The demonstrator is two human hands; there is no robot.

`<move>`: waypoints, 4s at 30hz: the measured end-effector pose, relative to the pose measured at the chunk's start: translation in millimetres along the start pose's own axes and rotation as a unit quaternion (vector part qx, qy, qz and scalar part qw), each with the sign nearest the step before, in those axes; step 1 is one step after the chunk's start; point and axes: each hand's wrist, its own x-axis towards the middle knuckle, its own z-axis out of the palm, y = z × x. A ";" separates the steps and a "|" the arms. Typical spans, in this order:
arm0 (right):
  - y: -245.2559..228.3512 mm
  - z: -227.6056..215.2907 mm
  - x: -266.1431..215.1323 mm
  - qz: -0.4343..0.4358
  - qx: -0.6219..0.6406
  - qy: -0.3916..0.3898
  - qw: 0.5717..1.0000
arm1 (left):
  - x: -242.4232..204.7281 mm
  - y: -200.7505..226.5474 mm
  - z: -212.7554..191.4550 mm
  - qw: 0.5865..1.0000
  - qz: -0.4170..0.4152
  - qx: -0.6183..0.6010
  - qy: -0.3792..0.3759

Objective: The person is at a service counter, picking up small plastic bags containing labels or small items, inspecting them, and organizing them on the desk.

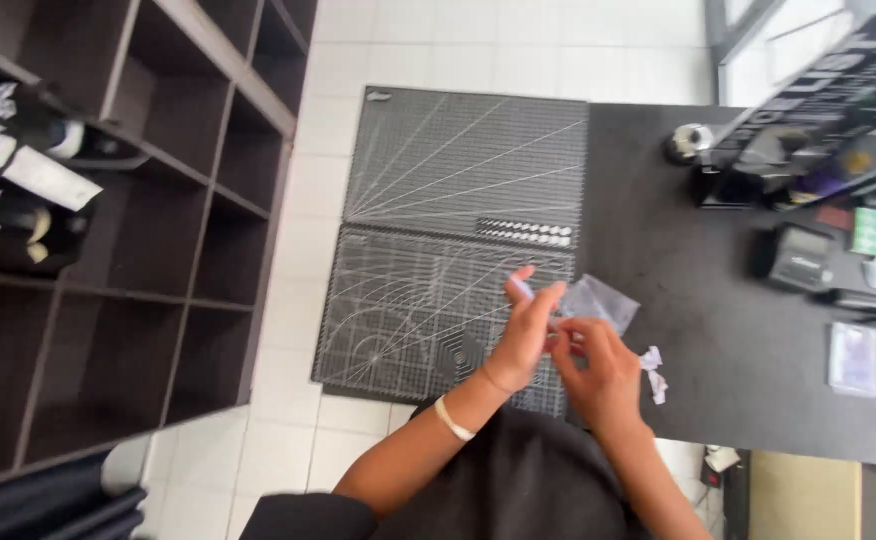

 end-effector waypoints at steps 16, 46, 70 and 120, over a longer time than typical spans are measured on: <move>-6.6 29.9 -1.6 -0.103 -0.053 0.134 0.984 | -10.2 17.1 -7.3 0.905 -0.005 -0.413 0.095; -11.8 24.9 -2.3 0.340 0.517 -0.179 0.765 | 21.3 -3.0 -6.7 0.950 0.107 -0.269 -0.120; 72.0 -41.4 -61.0 0.268 0.146 0.152 0.940 | 52.2 -12.2 -37.7 0.975 0.073 -0.202 0.059; -2.0 -85.9 -9.4 0.347 0.468 0.122 0.804 | 10.9 -19.5 64.4 0.954 0.220 -0.098 -0.180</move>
